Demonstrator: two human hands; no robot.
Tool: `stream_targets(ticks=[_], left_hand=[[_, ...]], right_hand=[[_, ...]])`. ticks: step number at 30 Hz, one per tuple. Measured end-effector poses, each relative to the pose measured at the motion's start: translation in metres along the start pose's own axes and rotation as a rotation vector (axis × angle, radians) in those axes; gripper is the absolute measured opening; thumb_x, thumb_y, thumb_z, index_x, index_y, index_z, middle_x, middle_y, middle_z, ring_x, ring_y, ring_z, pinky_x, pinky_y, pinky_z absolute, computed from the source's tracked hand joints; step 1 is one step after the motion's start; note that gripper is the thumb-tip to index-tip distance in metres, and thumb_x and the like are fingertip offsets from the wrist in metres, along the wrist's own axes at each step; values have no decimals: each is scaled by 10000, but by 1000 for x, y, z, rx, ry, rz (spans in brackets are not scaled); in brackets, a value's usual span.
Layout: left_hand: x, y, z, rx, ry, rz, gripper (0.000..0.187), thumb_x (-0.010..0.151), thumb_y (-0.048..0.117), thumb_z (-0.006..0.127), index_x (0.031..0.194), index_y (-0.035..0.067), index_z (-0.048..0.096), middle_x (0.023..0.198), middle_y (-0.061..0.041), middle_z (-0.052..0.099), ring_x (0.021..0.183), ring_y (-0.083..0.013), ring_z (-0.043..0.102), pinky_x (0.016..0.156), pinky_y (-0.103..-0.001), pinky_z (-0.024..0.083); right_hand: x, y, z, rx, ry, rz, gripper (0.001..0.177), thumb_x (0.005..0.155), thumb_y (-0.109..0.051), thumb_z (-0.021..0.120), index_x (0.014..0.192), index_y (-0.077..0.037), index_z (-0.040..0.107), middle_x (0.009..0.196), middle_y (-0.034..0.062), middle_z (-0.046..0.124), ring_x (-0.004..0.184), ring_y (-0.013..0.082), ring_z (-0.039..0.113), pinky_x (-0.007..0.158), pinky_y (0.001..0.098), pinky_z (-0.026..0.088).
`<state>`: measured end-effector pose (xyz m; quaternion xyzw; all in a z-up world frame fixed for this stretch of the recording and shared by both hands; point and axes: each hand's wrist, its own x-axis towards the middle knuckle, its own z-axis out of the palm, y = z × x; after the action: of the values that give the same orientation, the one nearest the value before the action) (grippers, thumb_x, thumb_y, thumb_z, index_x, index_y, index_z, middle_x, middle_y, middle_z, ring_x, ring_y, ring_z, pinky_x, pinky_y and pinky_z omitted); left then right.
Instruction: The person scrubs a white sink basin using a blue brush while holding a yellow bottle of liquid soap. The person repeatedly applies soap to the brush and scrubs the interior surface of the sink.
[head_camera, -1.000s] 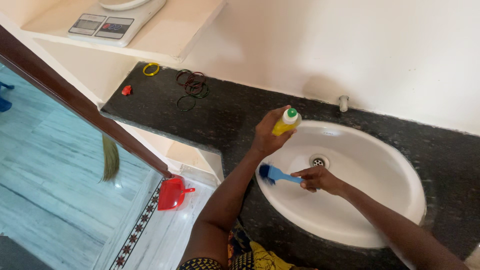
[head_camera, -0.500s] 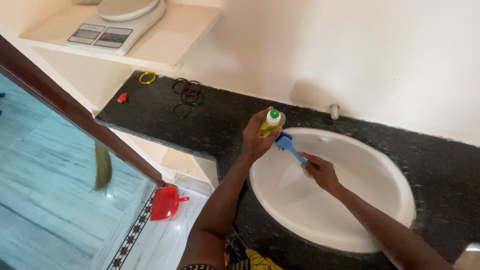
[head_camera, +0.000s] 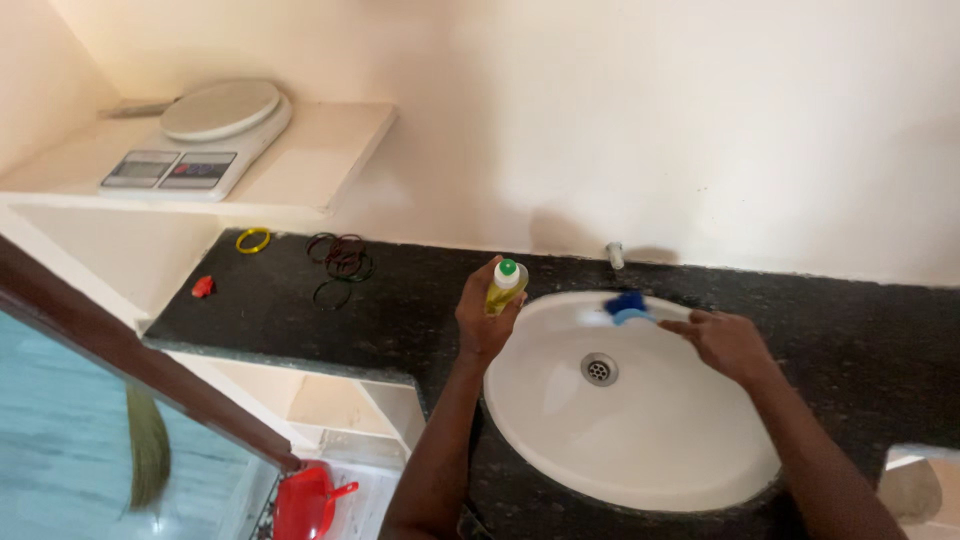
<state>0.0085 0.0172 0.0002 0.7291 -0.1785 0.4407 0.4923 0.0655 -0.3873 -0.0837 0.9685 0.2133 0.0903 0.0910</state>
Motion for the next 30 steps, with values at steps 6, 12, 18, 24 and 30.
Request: stream_targets(ticks=[6,12,18,24,30], left_hand=[[-1,-4,2,-24,-32,44,627,814,38,846,1386,65,591,1277,-150,675,1159,-312,700,974,-397,584],[-10,-1,7,-6,-113,22,649,807,35,831,1404,59,577,1292,-166,659,1195,-331,683,988,-405,580],[-14,5,13,-61,-248,10,671,785,57,843,1392,64,558,1323,-161,648,1214,-353,657,1019,-419,547],[-10,6,14,-80,-269,71,689,789,67,854,1405,69,544,1328,-153,639,1227,-357,647,1032,-423,543],[-9,8,12,-81,-229,30,674,769,53,859,1379,72,575,1294,-150,669,1198,-352,668,1008,-416,556]], right_hand=[[-17,-12,-6,-133,-96,96,413,1063,-262,459,1402,-477,553,1006,24,701,690,127,635,568,306,587],[45,-97,-14,-21,309,-323,560,928,-97,536,1413,-369,604,872,16,697,722,153,618,646,331,564],[-21,-28,-55,67,-129,180,414,1034,-280,547,1427,-408,572,1022,78,714,609,137,633,494,267,588],[-97,52,-51,124,-267,409,502,916,-385,674,1410,-436,601,1063,23,790,682,129,732,623,318,644],[-1,-24,-38,418,-51,183,405,928,-330,642,1333,-337,657,1217,80,730,695,173,710,583,312,622]])
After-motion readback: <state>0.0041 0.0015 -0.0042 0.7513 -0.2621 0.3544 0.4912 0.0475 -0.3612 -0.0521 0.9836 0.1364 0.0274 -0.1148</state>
